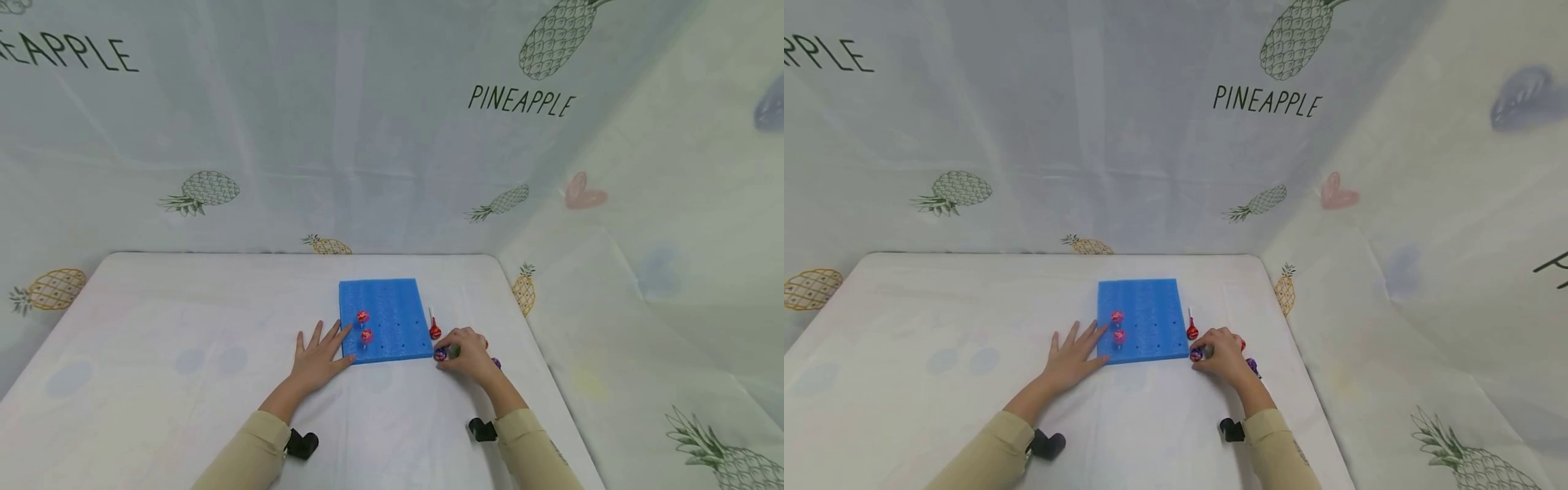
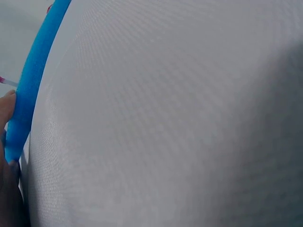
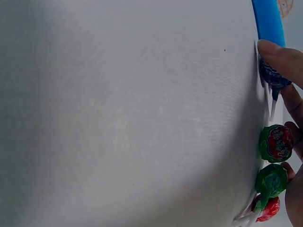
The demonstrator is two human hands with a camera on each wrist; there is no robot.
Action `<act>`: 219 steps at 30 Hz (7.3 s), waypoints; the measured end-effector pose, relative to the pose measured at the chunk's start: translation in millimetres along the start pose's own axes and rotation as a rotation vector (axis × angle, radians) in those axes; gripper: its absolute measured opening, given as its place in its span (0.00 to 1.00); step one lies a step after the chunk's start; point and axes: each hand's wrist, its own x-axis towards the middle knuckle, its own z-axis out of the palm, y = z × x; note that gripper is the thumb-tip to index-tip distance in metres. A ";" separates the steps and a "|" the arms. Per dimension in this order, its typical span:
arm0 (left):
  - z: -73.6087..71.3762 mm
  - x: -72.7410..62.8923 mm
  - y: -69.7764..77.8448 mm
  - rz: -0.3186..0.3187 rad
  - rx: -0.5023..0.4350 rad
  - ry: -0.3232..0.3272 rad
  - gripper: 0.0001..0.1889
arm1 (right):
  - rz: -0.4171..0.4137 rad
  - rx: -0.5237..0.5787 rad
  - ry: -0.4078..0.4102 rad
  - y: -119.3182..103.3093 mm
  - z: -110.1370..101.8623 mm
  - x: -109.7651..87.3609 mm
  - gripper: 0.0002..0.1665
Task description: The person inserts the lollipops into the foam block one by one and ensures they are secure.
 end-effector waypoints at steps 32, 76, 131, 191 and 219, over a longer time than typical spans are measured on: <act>-4.2 -2.8 4.6 0.001 0.007 0.013 0.37 | -0.087 0.099 0.164 2.6 -16.0 3.1 0.14; -1.8 -2.2 1.1 -0.004 0.008 0.002 0.38 | -0.242 0.207 0.211 -76.7 -12.2 55.9 0.12; -2.2 -2.2 1.5 -0.021 0.029 -0.006 0.38 | -0.186 0.160 0.092 -90.5 21.9 88.7 0.14; -1.9 -1.0 2.4 -0.010 0.038 -0.011 0.38 | -0.158 0.183 0.151 -76.4 15.9 71.9 0.19; -3.3 -6.3 7.1 0.019 -0.004 0.052 0.37 | 0.133 0.344 0.302 -19.2 -7.1 -32.1 0.21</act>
